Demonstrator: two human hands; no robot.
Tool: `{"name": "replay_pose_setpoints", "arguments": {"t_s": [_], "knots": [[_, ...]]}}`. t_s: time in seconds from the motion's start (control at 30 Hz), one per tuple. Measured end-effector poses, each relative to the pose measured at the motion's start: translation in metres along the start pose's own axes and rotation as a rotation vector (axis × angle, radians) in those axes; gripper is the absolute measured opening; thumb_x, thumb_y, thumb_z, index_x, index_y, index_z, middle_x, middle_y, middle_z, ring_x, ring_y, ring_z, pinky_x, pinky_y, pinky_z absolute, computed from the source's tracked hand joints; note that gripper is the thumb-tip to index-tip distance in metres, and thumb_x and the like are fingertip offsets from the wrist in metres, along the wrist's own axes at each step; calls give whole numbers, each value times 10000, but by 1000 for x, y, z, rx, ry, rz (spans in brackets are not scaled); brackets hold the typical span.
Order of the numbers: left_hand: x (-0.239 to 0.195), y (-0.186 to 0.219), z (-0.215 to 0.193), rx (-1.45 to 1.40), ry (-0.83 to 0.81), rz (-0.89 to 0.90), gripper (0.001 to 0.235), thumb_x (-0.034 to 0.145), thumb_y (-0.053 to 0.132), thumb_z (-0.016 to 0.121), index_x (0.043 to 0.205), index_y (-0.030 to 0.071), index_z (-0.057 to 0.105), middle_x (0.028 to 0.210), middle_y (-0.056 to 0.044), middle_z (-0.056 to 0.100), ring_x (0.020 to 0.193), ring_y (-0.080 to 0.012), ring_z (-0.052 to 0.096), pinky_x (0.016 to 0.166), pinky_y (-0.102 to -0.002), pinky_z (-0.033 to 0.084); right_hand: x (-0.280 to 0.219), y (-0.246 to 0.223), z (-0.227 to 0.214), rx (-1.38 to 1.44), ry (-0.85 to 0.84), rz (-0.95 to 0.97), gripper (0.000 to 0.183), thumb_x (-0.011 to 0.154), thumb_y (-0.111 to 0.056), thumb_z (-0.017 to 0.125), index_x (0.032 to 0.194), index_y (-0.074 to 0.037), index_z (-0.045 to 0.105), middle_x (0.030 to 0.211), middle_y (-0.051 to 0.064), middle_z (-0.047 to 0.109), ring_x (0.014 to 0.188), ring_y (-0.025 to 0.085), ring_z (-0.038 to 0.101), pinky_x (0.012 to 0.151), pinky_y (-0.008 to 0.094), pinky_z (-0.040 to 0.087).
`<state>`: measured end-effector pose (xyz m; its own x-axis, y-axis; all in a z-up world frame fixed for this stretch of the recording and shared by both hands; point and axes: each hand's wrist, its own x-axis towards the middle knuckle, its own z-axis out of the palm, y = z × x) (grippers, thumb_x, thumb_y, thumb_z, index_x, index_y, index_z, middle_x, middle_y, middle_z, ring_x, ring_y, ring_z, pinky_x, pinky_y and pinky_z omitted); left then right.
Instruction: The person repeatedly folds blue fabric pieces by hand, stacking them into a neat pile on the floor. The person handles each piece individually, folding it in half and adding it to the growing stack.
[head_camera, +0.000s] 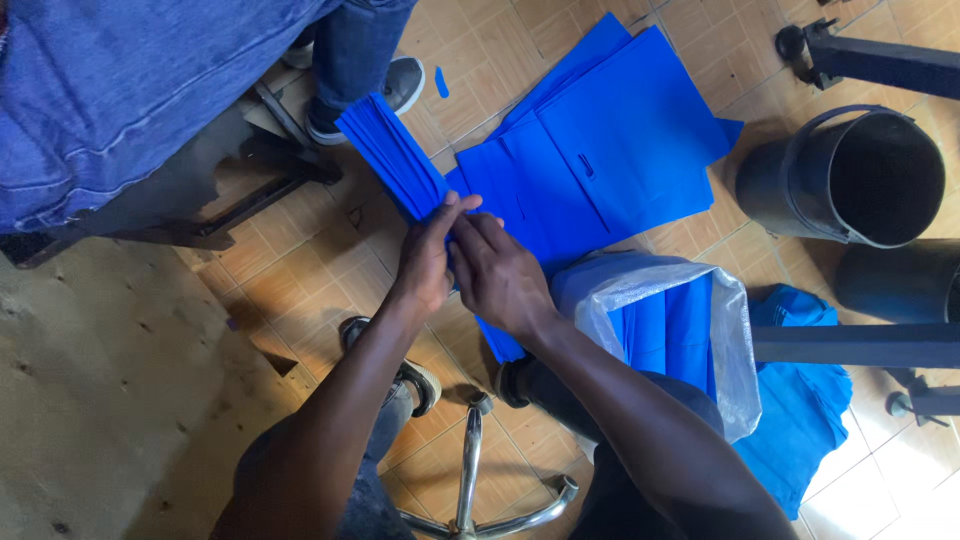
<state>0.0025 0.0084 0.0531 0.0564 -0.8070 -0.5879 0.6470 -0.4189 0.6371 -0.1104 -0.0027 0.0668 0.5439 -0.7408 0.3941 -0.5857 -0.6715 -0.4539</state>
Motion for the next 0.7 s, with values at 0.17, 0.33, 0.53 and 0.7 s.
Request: {"name": "replay_pose_setpoints", "arguments": {"t_s": [0.17, 0.33, 0.53, 0.7], "knots": [[21, -20, -28, 43, -32, -6, 592, 1023, 543, 582, 1318, 42, 696, 1241, -128, 702, 1062, -194, 693, 923, -376, 615, 15, 9, -37, 270, -171, 29, 304, 1030, -184, 600, 1268, -33, 713, 1034, 205, 723, 925, 429, 738, 712, 470, 606], [15, -14, -24, -46, 41, -121, 645, 975, 553, 646, 1311, 2, 655, 1249, -220, 734, 1065, -320, 763, 863, -449, 646, -11, 1, -8, 91, -385, -64, 590, 956, -249, 667, 1416, 96, 536, 1181, 330, 673, 995, 487, 721, 780, 517, 603], [37, -41, -55, 170, 273, -63, 528, 1015, 496, 629, 1152, -3, 727, 1018, -200, 743, 910, -330, 795, 711, -424, 666, -13, 4, -9, 264, -521, 16, 686, 887, -174, 624, 1485, 86, 412, 1189, 320, 585, 856, 574, 680, 593, 612, 572], [34, -25, -40, 273, 362, -81, 470, 1054, 494, 556, 1040, 46, 696, 816, -26, 581, 679, -198, 677, 554, -318, 572, 7, 68, -19, 788, -356, 318, 97, 836, 84, 608, 887, 29, 670, 933, 278, 705, 935, 540, 694, 835, 539, 541]]}}
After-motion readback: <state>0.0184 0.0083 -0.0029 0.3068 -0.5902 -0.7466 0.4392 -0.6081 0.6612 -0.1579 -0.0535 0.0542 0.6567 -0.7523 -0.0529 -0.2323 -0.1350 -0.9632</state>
